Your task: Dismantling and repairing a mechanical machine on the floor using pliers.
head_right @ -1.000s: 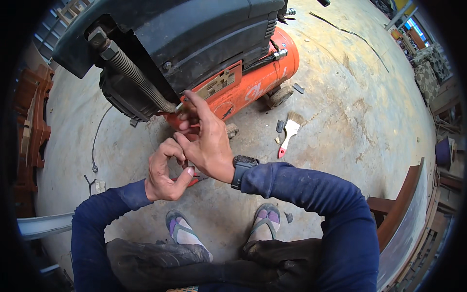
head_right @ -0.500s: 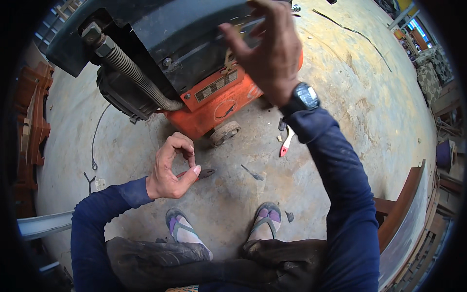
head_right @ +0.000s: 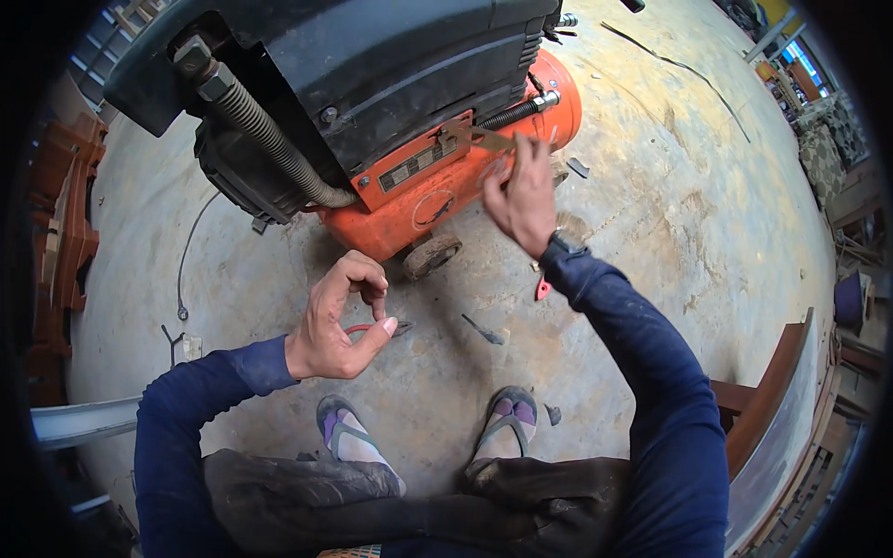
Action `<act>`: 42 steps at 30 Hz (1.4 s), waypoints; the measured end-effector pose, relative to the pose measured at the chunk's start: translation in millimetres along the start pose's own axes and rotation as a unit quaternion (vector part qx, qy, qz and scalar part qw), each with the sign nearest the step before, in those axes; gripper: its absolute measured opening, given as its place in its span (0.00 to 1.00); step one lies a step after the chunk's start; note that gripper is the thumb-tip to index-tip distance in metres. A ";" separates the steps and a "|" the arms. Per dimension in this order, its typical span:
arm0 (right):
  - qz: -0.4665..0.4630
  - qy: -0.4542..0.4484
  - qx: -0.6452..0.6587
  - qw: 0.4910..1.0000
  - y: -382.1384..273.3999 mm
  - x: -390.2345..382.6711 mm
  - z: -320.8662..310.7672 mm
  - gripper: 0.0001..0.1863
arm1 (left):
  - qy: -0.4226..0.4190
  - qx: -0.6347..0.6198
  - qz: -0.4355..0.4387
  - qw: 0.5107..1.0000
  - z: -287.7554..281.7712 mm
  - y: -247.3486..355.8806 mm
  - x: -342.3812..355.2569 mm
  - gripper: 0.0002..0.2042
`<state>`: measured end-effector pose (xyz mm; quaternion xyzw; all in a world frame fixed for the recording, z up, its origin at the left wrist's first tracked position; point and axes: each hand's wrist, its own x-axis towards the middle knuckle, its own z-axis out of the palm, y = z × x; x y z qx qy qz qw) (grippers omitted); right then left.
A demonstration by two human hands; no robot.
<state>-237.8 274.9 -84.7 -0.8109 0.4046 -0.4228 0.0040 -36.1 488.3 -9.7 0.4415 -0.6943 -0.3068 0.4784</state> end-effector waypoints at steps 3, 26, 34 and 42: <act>-0.009 -0.119 0.034 0.992 -25.7 -30.5 9.5 0.32 | -0.010 0.004 -0.006 1.000 -0.6 -0.6 -2.8 0.17; 0.117 -0.072 0.452 0.881 -158.3 18.6 -7.1 0.23 | 0.001 0.045 0.129 0.991 -3.8 -2.8 -9.3 0.19; -0.320 0.040 0.093 0.942 -108.2 88.4 -48.9 0.21 | -0.054 0.051 0.082 0.994 -1.8 -21.9 -17.2 0.20; -0.331 0.169 0.061 0.926 -70.1 128.4 -63.7 0.14 | -0.322 0.260 -0.080 0.907 1.1 -97.1 -66.8 0.24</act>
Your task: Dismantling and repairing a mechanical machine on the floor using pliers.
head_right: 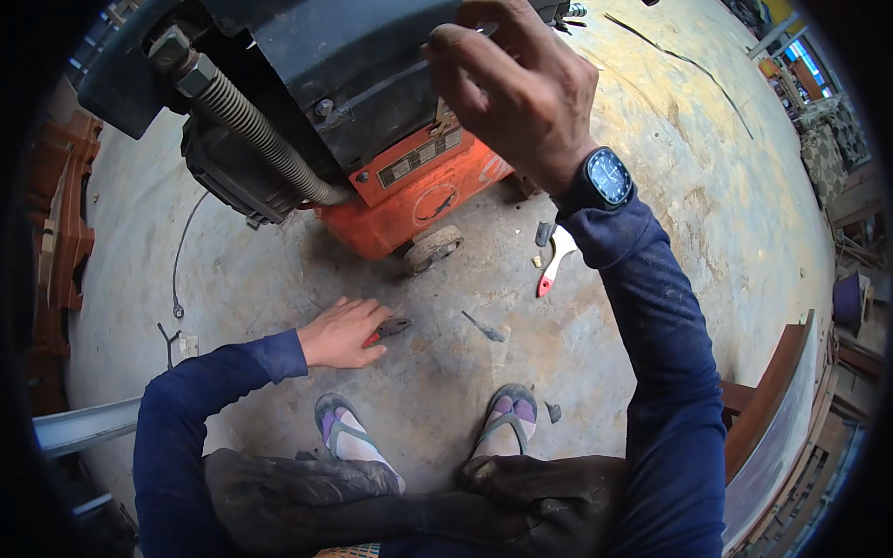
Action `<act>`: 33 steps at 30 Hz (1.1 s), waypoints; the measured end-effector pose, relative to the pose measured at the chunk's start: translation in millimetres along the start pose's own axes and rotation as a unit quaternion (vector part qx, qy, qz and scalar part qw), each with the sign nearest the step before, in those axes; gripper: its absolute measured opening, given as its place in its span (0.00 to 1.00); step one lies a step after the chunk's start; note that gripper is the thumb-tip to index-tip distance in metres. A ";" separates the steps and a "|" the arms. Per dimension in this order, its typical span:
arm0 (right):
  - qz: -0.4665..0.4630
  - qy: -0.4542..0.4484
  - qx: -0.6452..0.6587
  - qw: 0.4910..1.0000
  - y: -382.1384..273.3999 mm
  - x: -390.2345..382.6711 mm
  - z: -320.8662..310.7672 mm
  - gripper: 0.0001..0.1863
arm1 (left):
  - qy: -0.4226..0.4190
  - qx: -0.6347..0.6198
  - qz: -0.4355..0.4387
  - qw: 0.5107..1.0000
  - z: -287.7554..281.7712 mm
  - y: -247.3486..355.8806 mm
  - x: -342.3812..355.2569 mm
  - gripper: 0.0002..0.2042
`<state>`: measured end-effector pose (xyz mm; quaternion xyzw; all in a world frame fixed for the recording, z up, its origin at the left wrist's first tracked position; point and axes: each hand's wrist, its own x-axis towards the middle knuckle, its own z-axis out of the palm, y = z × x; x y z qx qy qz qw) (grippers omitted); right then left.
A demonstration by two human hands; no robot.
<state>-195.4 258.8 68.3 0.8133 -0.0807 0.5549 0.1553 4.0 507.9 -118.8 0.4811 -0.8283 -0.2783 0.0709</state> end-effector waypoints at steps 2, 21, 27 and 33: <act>-0.022 0.011 0.002 1.000 1.1 4.5 4.2 0.12 | -0.039 0.058 -0.071 0.995 15.4 -15.8 -15.1 0.27; 0.536 0.039 0.344 0.770 20.7 -31.8 8.4 0.13 | -0.089 0.108 -0.118 0.983 56.8 -45.4 -24.2 0.27; 0.830 0.056 0.380 0.403 38.7 -193.4 6.6 0.09 | -0.106 0.119 -0.106 0.982 64.3 -48.1 -13.7 0.25; 0.798 -0.067 0.442 0.405 51.3 -167.8 -11.0 0.06 | -0.107 0.104 -0.112 0.982 59.3 -45.2 -9.3 0.24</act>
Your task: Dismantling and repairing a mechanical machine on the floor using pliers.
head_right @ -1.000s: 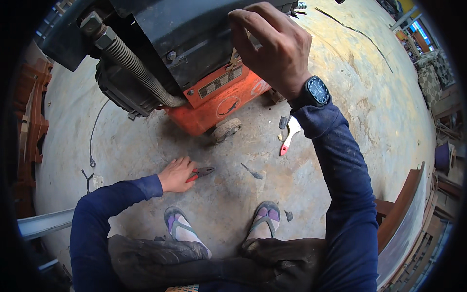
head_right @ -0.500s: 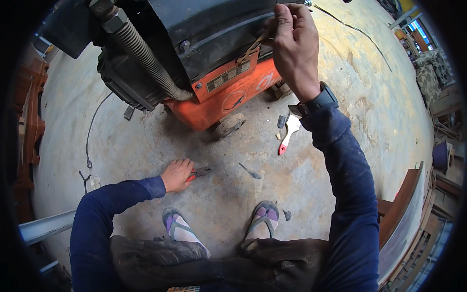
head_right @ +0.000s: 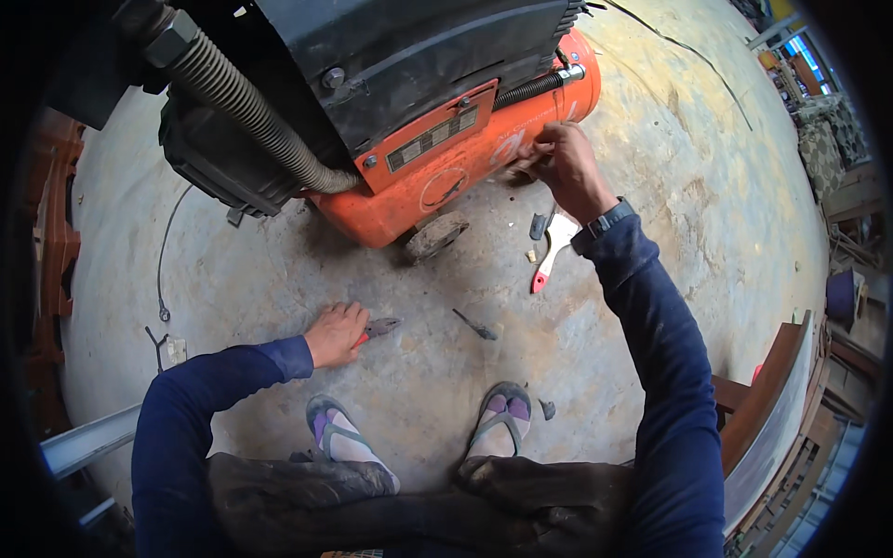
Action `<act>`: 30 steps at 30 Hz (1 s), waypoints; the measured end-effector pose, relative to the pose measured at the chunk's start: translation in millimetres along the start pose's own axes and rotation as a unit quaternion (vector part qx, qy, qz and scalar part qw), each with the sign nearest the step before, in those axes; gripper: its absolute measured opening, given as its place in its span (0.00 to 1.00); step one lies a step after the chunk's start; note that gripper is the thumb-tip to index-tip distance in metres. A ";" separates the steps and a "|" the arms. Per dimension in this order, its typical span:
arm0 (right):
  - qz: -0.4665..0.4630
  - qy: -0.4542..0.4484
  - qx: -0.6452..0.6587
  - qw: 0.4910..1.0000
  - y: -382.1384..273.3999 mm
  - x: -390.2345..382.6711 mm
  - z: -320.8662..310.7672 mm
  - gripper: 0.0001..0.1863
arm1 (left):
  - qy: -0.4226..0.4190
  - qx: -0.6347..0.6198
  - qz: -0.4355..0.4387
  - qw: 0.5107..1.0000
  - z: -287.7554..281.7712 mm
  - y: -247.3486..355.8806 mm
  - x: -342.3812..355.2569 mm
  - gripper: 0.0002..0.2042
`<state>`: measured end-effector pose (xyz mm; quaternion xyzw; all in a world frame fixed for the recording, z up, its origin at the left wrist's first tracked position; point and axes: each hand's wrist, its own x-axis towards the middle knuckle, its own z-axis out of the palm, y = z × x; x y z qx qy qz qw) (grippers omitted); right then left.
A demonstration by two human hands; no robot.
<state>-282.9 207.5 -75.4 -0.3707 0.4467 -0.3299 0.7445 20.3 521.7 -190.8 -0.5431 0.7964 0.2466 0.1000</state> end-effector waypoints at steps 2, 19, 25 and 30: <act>0.033 -0.038 0.022 0.999 -4.6 -5.3 8.5 0.06 | -0.042 0.006 -0.004 0.999 -7.9 5.1 3.8 0.22; -0.079 -0.271 -0.702 0.654 111.7 -49.8 -8.1 0.32 | 0.104 -0.486 -0.031 0.867 -151.6 94.9 -8.5 0.20; 0.028 -0.500 -0.219 0.837 -40.5 -170.0 129.1 0.25 | 0.264 -0.625 0.101 0.728 -212.4 118.7 -9.0 0.20; -0.072 -0.230 -0.454 0.858 -69.5 -204.0 154.9 0.21 | 0.256 -0.685 0.126 0.670 -238.3 125.2 -8.5 0.20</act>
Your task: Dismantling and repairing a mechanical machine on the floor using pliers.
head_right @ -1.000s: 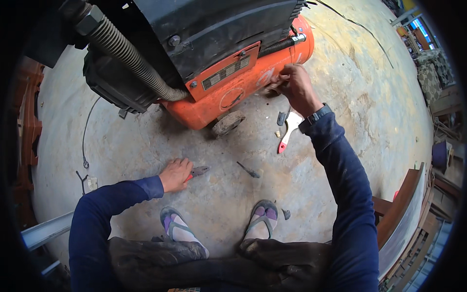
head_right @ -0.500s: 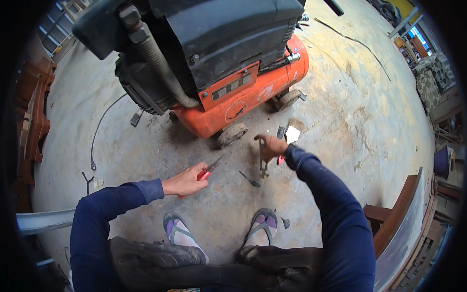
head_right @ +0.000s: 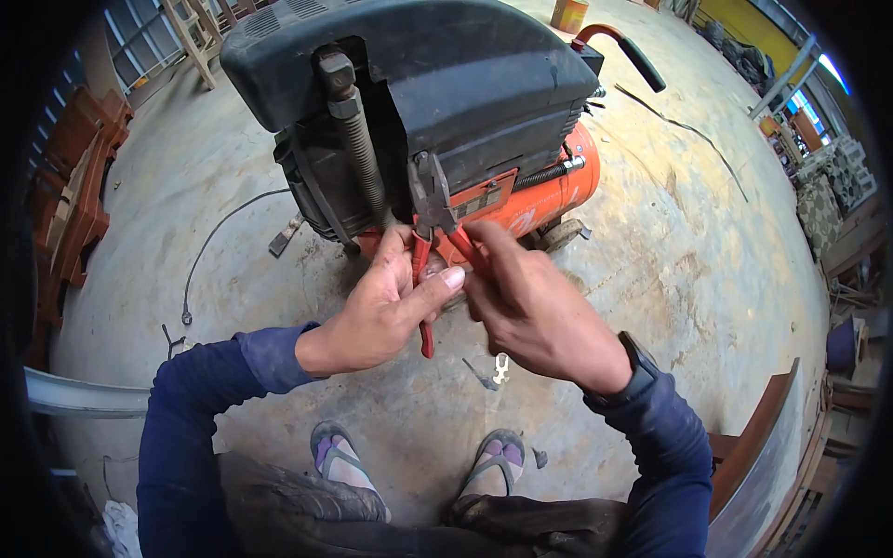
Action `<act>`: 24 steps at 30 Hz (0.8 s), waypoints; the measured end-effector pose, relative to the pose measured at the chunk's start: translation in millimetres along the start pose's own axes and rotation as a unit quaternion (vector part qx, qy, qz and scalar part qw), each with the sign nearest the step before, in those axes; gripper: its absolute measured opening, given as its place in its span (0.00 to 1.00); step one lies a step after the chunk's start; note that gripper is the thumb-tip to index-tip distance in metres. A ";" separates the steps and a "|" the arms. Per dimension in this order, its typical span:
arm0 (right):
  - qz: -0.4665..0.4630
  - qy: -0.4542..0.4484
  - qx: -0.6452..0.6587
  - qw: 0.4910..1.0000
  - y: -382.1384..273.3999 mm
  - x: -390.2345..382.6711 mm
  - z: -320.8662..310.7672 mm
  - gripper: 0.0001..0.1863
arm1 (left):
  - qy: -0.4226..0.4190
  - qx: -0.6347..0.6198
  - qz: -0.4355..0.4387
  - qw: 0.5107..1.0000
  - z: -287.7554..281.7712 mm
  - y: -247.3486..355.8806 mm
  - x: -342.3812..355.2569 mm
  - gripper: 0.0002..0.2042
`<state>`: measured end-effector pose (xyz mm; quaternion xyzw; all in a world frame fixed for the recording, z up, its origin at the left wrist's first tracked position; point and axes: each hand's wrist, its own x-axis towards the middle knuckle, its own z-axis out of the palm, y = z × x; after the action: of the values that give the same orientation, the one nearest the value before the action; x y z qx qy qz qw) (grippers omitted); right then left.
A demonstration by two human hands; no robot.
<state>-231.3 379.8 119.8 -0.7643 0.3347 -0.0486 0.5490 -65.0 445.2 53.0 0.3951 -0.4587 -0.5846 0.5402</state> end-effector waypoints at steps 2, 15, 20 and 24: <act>-0.089 0.114 -0.179 0.973 -1.6 -2.9 -2.5 0.19 | 0.002 0.003 0.000 1.000 -0.6 -0.5 0.7 0.20; -0.107 0.202 -0.214 0.950 0.8 -2.1 -18.5 0.17 | 0.017 -0.080 -0.039 0.996 28.4 19.4 16.2 0.19; -0.185 0.203 -0.295 0.915 -0.9 -4.0 -18.4 0.24 | -0.029 -0.173 -0.045 0.984 28.3 25.1 20.9 0.13; -0.172 0.172 -0.358 0.902 -10.6 -11.0 -12.5 0.34 | -0.037 -0.182 -0.053 0.981 28.9 25.6 21.7 0.09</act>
<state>-240.4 377.8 137.2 -0.9348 0.2821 -0.1498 0.1555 -88.1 426.9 86.0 0.2921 -0.3426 -0.7006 0.5536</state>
